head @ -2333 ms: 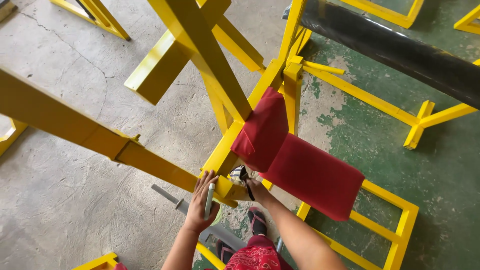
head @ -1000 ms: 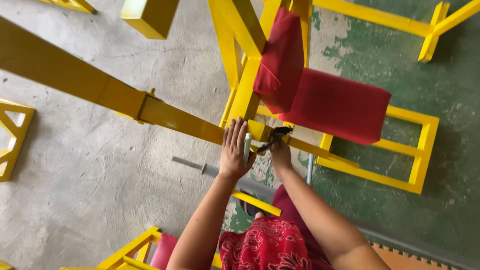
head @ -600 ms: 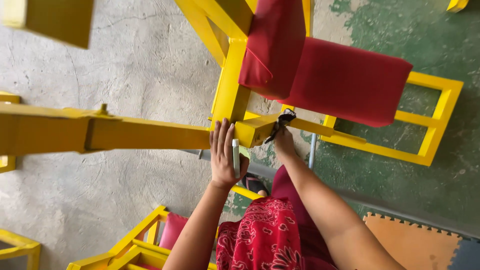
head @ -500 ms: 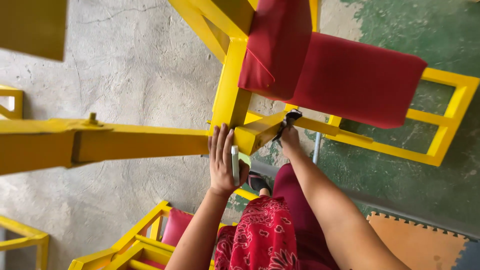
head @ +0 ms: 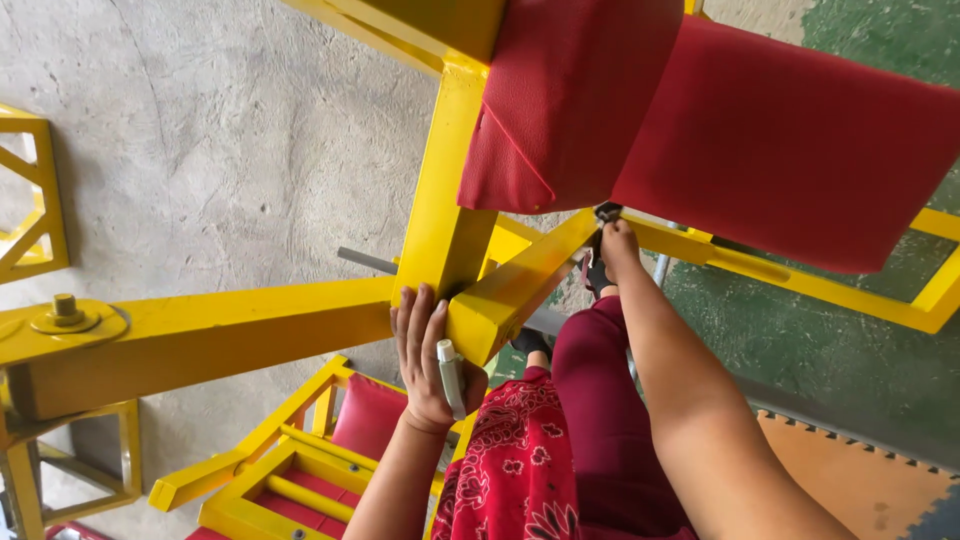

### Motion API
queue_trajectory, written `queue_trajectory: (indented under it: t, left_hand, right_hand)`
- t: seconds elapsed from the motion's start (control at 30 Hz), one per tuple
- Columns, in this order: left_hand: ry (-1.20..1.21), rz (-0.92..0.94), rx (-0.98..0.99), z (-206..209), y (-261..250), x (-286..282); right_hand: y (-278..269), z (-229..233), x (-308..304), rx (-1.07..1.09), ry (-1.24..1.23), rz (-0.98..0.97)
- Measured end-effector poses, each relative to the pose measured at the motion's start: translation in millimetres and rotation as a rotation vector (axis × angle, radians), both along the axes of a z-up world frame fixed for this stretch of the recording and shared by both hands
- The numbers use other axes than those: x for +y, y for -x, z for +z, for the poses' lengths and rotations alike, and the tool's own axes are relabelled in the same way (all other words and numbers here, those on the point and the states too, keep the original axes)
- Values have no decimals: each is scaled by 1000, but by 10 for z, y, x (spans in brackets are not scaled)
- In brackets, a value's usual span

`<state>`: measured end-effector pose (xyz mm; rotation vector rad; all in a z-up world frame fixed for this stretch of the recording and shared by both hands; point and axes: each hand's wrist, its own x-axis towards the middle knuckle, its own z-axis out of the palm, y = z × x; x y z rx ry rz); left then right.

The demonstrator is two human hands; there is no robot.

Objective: Cleaning and wiping down various gym machines and benches with a spray bottle and a cloth.

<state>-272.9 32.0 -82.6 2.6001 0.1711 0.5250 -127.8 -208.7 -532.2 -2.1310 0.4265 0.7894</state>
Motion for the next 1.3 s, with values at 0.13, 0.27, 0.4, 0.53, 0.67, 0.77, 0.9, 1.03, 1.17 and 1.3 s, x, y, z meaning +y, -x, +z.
queue_trajectory:
  t: [0.13,0.27,0.4,0.53,0.67,0.77,0.9,1.03,1.17,1.3]
  left_hand:
    - [22,13,-26,6,-11,-26]
    - [31,0,-40,54,-7,-22]
    - [65,-45,-58,172,11,4]
    - [78,-86,-86,178,102,69]
    - [111,-163,-95,230,174,176]
    - [99,-229,-107,297,297,255]
    - [52,-311,-35,369,299,358]
    - [30,-343,-21,283,346,409]
    - [-24,-366,36,336,328,478]
    - [-22,-382,40,205,318,490]
  right_hand:
    - [-139,1007,274,-98,-99,-2]
    - [-274,2157,506,-174,-202,345]
    - [-234,3448,684,-171,-273,557]
    - [81,4079,690,-305,-331,446]
    - [509,4730,748,-192,-598,175]
    - [834,4928,820,-267,-561,132]
    - [1076,4975,989,-657,-487,213]
    - [1288,4970,1152,-775,-305,224]
    - [1331,4971,1285,-953,-148,331]
    - [1347,5090,1336,-889,55,409]
